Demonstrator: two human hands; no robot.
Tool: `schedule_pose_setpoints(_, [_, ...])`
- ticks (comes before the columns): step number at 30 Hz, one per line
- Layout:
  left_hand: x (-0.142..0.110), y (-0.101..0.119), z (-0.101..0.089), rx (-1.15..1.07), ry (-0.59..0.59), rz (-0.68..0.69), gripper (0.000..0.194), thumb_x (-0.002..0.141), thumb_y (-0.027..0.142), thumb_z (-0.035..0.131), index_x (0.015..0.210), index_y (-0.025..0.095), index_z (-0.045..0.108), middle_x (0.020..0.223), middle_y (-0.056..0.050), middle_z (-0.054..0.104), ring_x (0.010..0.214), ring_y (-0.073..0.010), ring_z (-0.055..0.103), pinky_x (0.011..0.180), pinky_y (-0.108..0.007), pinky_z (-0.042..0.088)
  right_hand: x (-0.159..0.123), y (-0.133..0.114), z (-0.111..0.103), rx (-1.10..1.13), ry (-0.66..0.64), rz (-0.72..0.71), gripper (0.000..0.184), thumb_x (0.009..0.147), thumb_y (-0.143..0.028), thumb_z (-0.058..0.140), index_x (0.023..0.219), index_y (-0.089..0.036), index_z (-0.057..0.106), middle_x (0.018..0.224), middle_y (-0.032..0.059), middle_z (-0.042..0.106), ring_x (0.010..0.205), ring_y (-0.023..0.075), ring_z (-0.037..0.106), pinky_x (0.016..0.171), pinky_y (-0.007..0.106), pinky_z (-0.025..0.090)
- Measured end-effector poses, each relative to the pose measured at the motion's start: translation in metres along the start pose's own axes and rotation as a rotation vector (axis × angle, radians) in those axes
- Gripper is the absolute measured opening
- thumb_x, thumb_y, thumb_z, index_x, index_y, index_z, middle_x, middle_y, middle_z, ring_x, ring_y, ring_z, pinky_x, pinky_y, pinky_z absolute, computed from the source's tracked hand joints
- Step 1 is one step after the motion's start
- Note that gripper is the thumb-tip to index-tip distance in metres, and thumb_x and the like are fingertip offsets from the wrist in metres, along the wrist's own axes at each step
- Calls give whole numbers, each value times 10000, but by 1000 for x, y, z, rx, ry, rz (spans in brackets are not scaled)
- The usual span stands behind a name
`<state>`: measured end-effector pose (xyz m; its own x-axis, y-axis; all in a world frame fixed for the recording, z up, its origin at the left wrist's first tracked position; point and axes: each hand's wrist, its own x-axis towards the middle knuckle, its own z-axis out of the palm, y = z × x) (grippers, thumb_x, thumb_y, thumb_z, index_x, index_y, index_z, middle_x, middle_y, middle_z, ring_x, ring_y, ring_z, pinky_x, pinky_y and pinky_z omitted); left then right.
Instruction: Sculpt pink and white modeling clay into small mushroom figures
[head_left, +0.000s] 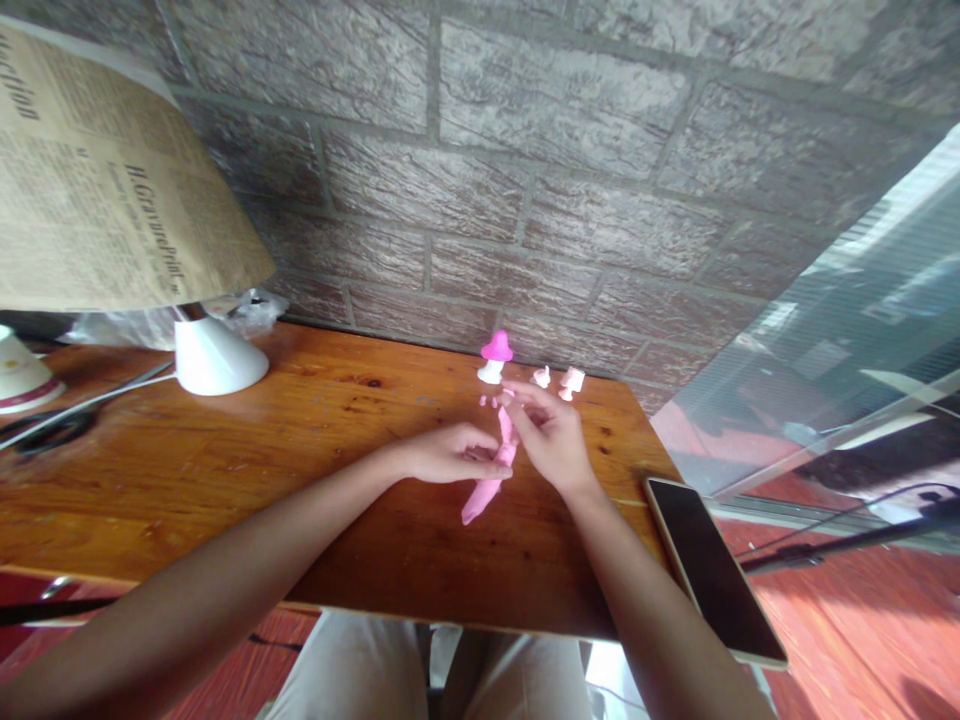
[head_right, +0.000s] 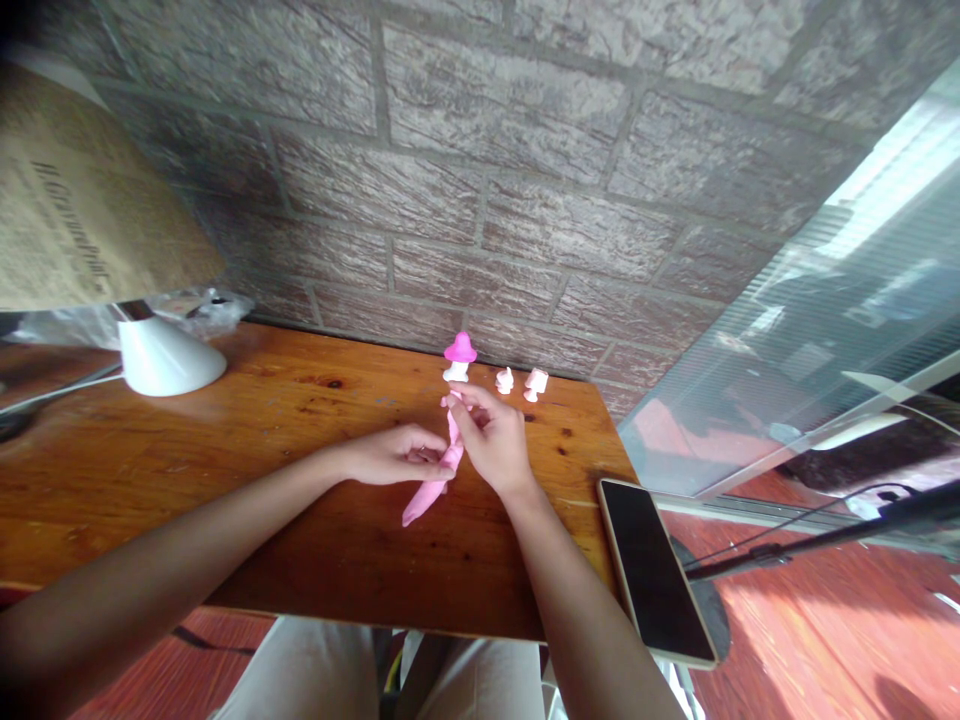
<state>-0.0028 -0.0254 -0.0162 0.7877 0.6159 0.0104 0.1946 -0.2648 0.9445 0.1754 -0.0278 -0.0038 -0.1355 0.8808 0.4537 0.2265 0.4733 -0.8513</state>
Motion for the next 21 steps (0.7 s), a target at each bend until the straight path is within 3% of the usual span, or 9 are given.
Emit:
schedule_pose_setpoints(9, [1,-2,0,12,3,21,417,867,520,614,713,139,543,654,19,510,600,-102,441,583,-226,366,1,1,1,-56,-5,3,315,869,-397,655,1105,-198,718,894,43,757,548,110,567,507,239,483])
schedule_pose_setpoints(21, [1,-4,0,30,-4,43,403,876,505,607,718,139,549,658,20,504,600,-103,440,585,-230,364,1,1,1,-82,-7,7,308,878,-417,646,1098,-215,718,895,40,761,620,135,627,535,237,501])
